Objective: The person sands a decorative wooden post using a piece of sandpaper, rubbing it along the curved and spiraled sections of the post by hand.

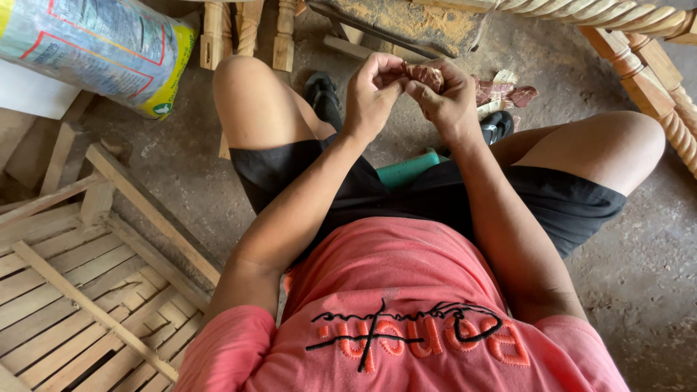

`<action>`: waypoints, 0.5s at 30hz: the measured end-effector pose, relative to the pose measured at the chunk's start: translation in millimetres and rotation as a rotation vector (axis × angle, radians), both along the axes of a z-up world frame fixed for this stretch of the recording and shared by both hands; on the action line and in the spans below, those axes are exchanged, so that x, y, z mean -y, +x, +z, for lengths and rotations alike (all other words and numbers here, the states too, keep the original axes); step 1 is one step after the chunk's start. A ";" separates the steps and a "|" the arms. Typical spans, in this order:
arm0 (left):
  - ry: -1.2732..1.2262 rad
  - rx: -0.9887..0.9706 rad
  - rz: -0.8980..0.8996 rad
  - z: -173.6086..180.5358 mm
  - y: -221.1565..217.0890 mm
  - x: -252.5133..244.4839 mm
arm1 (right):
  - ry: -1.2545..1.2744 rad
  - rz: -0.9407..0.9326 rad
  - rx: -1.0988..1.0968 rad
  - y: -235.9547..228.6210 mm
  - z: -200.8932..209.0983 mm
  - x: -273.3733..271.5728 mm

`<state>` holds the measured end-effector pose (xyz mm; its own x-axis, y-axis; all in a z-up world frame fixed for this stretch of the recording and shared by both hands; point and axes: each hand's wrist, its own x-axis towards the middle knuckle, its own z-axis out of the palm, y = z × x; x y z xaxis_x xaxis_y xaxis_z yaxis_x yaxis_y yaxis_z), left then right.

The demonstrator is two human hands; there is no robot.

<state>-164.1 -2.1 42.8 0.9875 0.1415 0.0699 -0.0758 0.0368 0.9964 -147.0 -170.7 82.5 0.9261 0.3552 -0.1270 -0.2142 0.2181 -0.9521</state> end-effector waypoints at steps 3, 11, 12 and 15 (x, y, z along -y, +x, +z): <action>-0.042 0.017 -0.033 0.1 -1.6 2.5 | -0.038 0.008 0.015 -4.0 1.7 -0.2; 0.105 0.072 -0.055 12.9 -5.7 1.5 | -0.265 -0.055 0.099 -6.9 -0.5 4.1; 0.072 0.050 -0.057 13.9 -5.5 0.7 | -0.310 -0.085 0.143 -6.1 -1.0 4.1; 0.177 0.016 -0.019 17.5 0.0 -4.7 | -0.347 -0.186 0.399 -2.9 -1.9 4.8</action>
